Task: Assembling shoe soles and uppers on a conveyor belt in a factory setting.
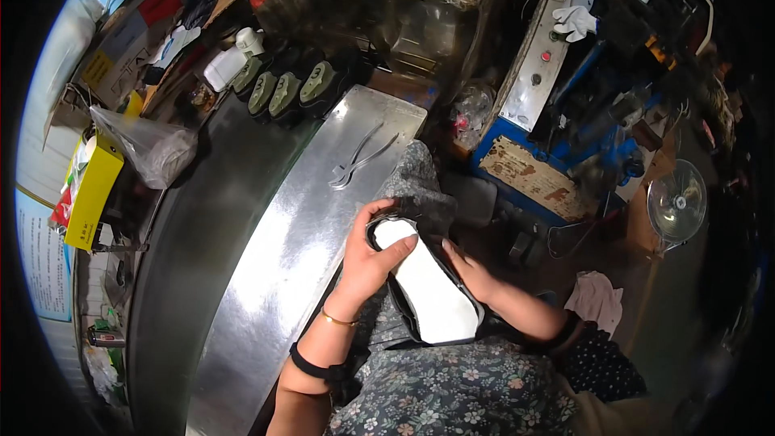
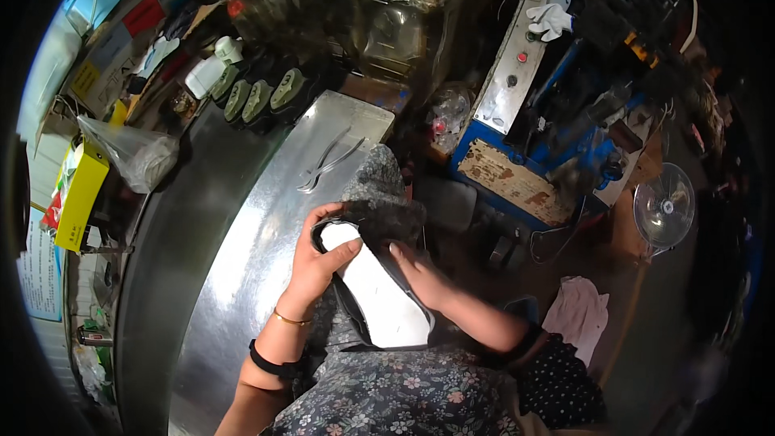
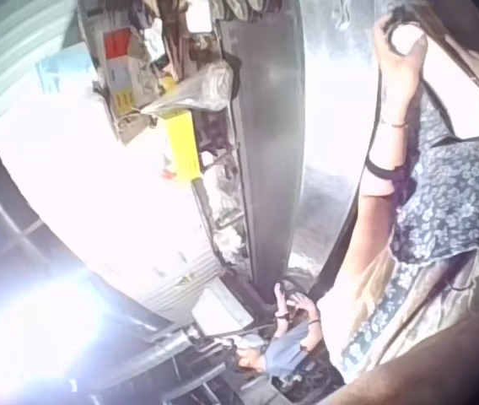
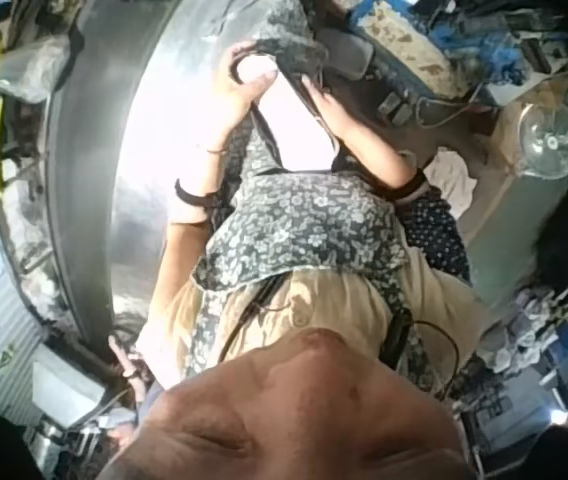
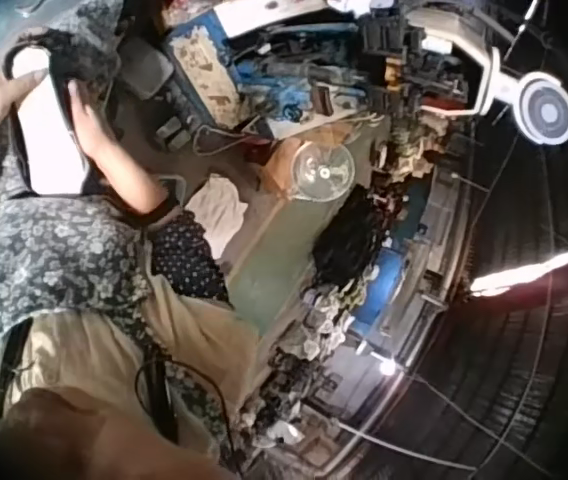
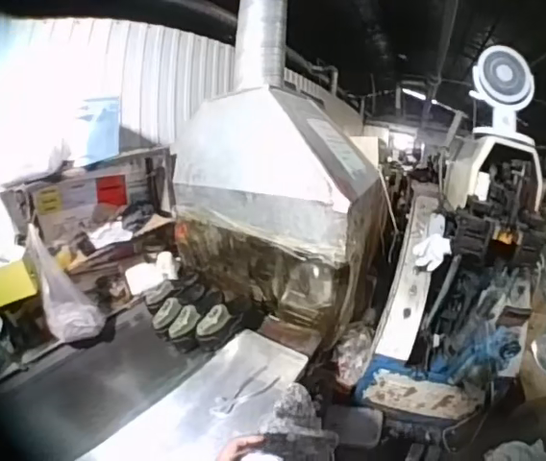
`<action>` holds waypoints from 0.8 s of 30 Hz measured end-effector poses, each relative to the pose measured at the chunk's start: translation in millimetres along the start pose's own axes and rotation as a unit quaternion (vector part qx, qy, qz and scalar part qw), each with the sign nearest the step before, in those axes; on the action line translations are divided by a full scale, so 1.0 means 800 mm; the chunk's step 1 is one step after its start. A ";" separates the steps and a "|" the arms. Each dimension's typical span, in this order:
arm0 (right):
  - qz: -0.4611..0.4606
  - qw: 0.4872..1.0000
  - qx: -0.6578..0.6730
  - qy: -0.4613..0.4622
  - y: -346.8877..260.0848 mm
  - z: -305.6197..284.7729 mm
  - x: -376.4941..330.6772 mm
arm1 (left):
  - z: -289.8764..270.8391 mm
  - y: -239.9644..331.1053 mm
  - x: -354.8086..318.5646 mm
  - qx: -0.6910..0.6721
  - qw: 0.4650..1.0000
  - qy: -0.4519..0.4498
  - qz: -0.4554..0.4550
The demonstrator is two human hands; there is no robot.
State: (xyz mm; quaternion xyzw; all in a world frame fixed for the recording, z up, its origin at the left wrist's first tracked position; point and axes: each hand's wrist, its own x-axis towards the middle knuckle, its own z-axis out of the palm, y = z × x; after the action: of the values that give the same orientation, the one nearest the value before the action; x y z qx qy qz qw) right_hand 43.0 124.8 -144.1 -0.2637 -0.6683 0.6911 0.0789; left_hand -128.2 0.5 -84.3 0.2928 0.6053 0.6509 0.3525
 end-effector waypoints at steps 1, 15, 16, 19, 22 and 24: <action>-0.026 0.999 -0.030 -0.020 -0.009 -0.001 -0.001 | 0.000 0.001 0.001 -0.001 1.000 -0.001 -0.003; 0.154 0.972 0.123 -0.131 -0.047 -0.027 0.004 | -0.003 0.006 0.014 0.102 0.995 0.000 0.010; 0.142 0.979 0.087 -0.120 -0.040 -0.032 -0.013 | -0.010 -0.001 0.010 0.090 0.996 0.005 0.007; -0.044 0.988 -0.150 -0.001 -0.016 -0.020 -0.080 | -0.001 0.008 0.000 0.092 0.995 0.008 0.025; 0.007 0.968 -0.251 0.005 -0.049 0.011 -0.090 | -0.002 0.006 0.004 0.046 0.999 0.009 0.023; -0.041 0.930 -0.364 0.020 -0.054 0.015 -0.080 | -0.003 0.009 0.009 0.009 1.000 0.009 0.018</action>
State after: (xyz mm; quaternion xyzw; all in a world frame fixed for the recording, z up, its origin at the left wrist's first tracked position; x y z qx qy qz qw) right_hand 81.1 89.1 -86.1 -0.2603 -0.8825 0.3914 0.0189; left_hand -135.1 4.5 -77.7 0.3012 0.6085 0.6545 0.3324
